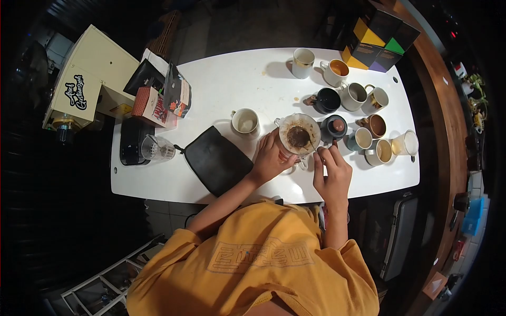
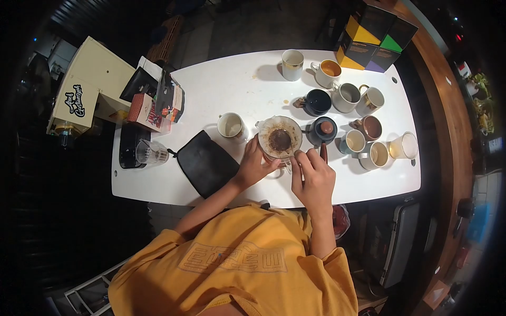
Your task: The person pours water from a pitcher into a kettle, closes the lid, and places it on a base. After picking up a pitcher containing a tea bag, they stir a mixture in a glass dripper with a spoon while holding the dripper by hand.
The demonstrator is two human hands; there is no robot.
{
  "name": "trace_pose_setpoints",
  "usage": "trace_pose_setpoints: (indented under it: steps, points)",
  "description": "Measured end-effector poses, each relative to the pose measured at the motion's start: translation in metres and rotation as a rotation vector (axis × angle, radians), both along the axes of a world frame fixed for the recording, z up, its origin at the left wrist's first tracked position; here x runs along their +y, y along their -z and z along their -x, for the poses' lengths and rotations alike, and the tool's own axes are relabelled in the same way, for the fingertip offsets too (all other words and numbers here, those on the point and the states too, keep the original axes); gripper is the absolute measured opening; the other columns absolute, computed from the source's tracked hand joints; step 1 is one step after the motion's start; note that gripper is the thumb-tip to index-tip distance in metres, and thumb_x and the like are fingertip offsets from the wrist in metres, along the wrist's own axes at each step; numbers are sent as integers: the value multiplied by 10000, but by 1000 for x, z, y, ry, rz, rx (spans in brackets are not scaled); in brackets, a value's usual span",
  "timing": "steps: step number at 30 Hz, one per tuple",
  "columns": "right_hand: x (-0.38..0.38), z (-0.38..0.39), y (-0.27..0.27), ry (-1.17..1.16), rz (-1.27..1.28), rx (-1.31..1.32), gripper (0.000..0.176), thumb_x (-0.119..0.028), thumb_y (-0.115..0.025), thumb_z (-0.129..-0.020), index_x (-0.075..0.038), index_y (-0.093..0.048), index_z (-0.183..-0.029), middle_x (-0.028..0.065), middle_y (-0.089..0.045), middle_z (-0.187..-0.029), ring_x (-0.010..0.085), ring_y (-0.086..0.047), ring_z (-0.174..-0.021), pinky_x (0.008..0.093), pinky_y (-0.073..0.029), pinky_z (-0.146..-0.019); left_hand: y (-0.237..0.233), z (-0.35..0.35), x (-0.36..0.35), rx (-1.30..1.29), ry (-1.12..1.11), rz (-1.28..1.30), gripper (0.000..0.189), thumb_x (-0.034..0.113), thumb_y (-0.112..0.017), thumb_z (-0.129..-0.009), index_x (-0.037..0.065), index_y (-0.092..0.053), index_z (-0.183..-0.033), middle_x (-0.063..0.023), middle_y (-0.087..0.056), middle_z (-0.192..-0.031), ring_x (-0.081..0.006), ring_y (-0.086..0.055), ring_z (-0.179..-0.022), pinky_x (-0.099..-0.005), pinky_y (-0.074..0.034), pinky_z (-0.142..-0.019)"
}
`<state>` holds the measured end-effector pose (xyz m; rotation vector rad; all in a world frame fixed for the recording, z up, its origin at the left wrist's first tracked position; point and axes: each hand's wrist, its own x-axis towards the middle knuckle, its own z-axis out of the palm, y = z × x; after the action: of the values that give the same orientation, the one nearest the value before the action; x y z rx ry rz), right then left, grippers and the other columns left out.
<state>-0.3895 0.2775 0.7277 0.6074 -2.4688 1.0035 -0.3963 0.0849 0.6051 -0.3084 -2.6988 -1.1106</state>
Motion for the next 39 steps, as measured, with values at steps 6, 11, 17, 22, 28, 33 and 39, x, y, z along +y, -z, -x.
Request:
trace_pose_setpoints:
  steps: [6,11,17,22,28,33,39]
  points:
    - [-5,-2,-1,-9,46,-102,73,-43,-685,-866,-42,-618,-894,87,-529,-741,299,-560,-585,384,-437,-520,-2,1,0,-8,16,-7,891,342,-801,-760,-34,-369,-1443,-195,-457,-1387,-381,-461,-1257,-493,-334,-1095]
    - [-8,-4,-3,-50,109,-165,63,-26,-670,-872,-29,-609,-888,96,-554,-733,308,-571,-588,392,-441,-526,0,1,-1,-5,23,-7,891,328,-801,-756,-32,-365,-1444,-194,-451,-1390,-379,-459,-1254,-492,-336,-1087]
    - [-7,-6,-7,-85,163,-141,27,20,-630,-903,22,-630,-930,98,-569,-749,202,-495,-501,296,-390,-492,0,1,-1,-7,33,-39,889,325,-795,-758,-30,-360,-1447,-196,-450,-1390,-380,-452,-1260,-494,-327,-1089]
    - [-4,-8,-14,-69,156,-179,47,3,-656,-865,-8,-624,-899,114,-575,-761,321,-587,-599,390,-452,-540,-2,1,-1,-42,22,-38,896,327,-797,-753,-24,-358,-1451,-196,-448,-1395,-381,-447,-1268,-496,-320,-1096]
    - [0,-8,-21,-60,172,-150,60,13,-661,-855,3,-644,-911,119,-570,-762,335,-593,-617,390,-454,-545,2,1,0,-39,15,-55,897,336,-805,-754,-2,-362,-1457,-199,-433,-1411,-389,-425,-1292,-505,-308,-1108]
    - [2,-9,-15,-85,186,-157,59,-4,-666,-858,-9,-634,-907,118,-567,-771,338,-593,-623,394,-454,-544,5,0,0,3,21,-24,871,316,-805,-759,11,-375,-1452,-187,-428,-1417,-385,-412,-1307,-509,-302,-1112]
    - [1,-6,-8,-50,111,-141,18,21,-637,-892,26,-627,-907,109,-562,-747,251,-566,-537,322,-432,-516,1,0,1,-22,19,-57,826,282,-797,-774,12,-394,-1443,-177,-440,-1413,-376,-431,-1299,-500,-309,-1110]
